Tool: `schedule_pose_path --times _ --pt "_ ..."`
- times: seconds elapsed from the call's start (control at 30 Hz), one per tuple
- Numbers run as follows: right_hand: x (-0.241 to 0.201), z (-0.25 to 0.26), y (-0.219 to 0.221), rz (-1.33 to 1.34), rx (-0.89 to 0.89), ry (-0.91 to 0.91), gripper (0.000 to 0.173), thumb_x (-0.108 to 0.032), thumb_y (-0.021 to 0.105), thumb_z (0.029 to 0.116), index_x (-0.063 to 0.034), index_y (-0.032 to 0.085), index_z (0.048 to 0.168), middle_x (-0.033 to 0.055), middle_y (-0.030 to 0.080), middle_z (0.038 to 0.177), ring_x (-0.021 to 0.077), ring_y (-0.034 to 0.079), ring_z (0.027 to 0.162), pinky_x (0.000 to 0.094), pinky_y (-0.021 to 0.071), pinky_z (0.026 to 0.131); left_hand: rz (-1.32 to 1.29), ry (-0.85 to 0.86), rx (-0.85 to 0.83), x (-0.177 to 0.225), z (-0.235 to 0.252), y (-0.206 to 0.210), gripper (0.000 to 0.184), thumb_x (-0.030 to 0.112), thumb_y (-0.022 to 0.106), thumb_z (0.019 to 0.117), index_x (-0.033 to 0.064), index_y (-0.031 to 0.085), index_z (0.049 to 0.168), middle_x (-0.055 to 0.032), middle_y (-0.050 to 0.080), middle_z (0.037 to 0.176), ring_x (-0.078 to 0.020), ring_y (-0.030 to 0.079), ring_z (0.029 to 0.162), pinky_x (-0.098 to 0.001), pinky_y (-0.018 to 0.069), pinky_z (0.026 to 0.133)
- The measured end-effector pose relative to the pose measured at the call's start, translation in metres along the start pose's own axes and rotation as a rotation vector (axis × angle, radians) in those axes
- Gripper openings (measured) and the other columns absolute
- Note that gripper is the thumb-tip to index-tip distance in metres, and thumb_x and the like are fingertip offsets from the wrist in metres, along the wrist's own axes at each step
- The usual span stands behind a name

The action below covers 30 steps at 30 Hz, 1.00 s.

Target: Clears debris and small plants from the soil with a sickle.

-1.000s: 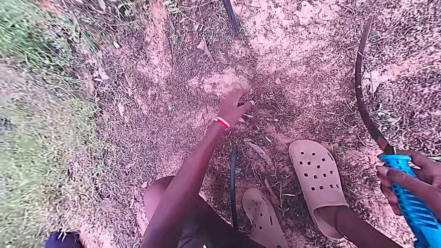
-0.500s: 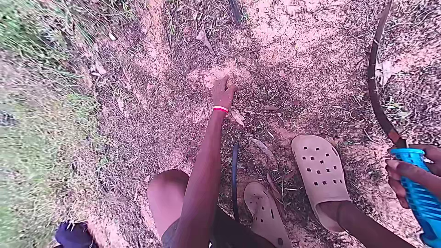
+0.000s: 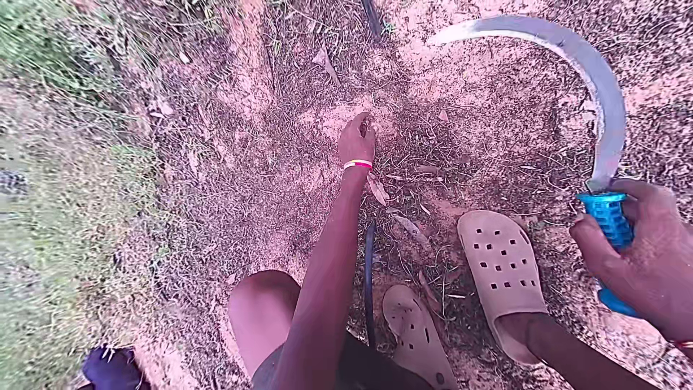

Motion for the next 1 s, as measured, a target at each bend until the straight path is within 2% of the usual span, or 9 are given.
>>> schedule_pose_path --times 0.07,0.17,0.33,0.53,0.63,0.7,0.77,0.9,1.0 --pt "-0.018 0.021 0.002 -0.014 0.055 -0.137 0.053 -0.030 0.049 0.0944 0.0082 0.049 0.131 0.0273 0.061 0.082 0.0438 0.060 0.061 0.0580 0.0450 0.052 -0.165 -0.067 0.111 -0.002 0.002 0.005 0.030 0.023 0.057 0.1059 0.0097 0.070 0.130 -0.0154 0.075 0.110 -0.0290 0.071 0.103 -0.0514 0.0522 0.097" --pt "-0.042 0.055 0.017 0.069 -0.069 -0.226 0.051 -0.023 0.054 0.0922 0.0059 0.048 0.134 0.0234 0.063 0.086 0.0407 0.063 0.065 0.0571 0.0484 0.054 -0.364 -0.215 0.258 -0.011 0.005 0.011 0.028 0.022 0.055 0.1073 0.0028 0.073 0.114 -0.0147 0.075 0.101 -0.0253 0.071 0.094 -0.0469 0.0528 0.093" --pt "-0.082 0.088 0.068 0.045 -0.361 -0.161 0.050 -0.011 0.061 0.1005 0.0031 0.045 0.146 0.0299 0.064 0.118 0.0478 0.069 0.091 0.0629 0.0546 0.076 -0.353 -0.294 0.269 -0.014 0.010 0.009 0.034 0.027 0.052 0.1089 -0.0005 0.070 0.099 -0.0142 0.074 0.090 -0.0273 0.070 0.086 -0.0505 0.0527 0.087" --pt "-0.070 0.052 0.075 -0.001 -0.439 -0.119 0.036 -0.011 0.056 0.1028 0.0051 0.051 0.135 0.0299 0.064 0.109 0.0471 0.069 0.085 0.0591 0.0542 0.073 -0.142 -0.375 0.325 -0.006 0.011 -0.009 0.037 0.030 0.045 0.1104 0.0058 0.073 0.115 -0.0181 0.073 0.110 -0.0343 0.068 0.110 -0.0576 0.0491 0.098" --pt "-0.051 0.019 0.058 0.088 -0.348 -0.082 0.035 -0.014 0.056 0.0984 0.0044 0.054 0.128 0.0253 0.065 0.094 0.0420 0.067 0.076 0.0557 0.0524 0.065 -0.357 -0.419 0.450 -0.042 0.037 -0.060 0.035 0.030 0.045 0.1107 0.0040 0.068 0.116 -0.0134 0.070 0.101 -0.0242 0.069 0.089 -0.0460 0.0559 0.083" --pt "-0.040 0.000 0.045 0.078 -0.196 -0.149 0.040 -0.021 0.053 0.0940 0.0057 0.057 0.124 0.0241 0.065 0.084 0.0405 0.066 0.065 0.0531 0.0507 0.054 -0.331 -0.303 0.323 -0.066 0.048 -0.102 0.030 0.025 0.047 0.1100 0.0025 0.064 0.120 -0.0115 0.069 0.100 -0.0192 0.068 0.083 -0.0405 0.0569 0.076" --pt "-0.035 -0.004 0.033 0.043 -0.068 -0.201 0.042 -0.025 0.050 0.0950 0.0066 0.057 0.122 0.0238 0.065 0.081 0.0383 0.064 0.060 0.0506 0.0486 0.050 -0.147 -0.127 0.113 -0.072 0.037 -0.118 0.029 0.014 0.048 0.1068 0.0008 0.064 0.127 -0.0183 0.069 0.117 -0.0272 0.070 0.101 -0.0488 0.0556 0.090" --pt "-0.041 0.015 0.028 0.090 -0.019 -0.181 0.045 -0.024 0.052 0.0972 0.0079 0.054 0.129 0.0263 0.064 0.083 0.0407 0.063 0.064 0.0552 0.0492 0.056 0.067 0.147 -0.308 -0.041 0.007 -0.072 0.041 0.007 0.064 0.0995 0.0014 0.059 0.140 -0.0237 0.061 0.138 -0.0354 0.064 0.119 -0.0521 0.0502 0.104" --pt "-0.045 0.023 0.034 0.119 -0.077 -0.158 0.042 -0.022 0.054 0.0958 0.0048 0.055 0.128 0.0230 0.064 0.084 0.0382 0.064 0.065 0.0548 0.0496 0.057 0.249 0.127 -0.301 -0.030 -0.006 -0.036 0.040 0.011 0.063 0.1000 0.0037 0.061 0.139 -0.0225 0.062 0.136 -0.0407 0.064 0.121 -0.0601 0.0486 0.105"
Point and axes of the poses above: each hand's wrist, its own z-axis towards the middle knuckle, its own y-axis out of the palm, x = y × z, the point moved 2 cm from there along z, towards the middle knuckle
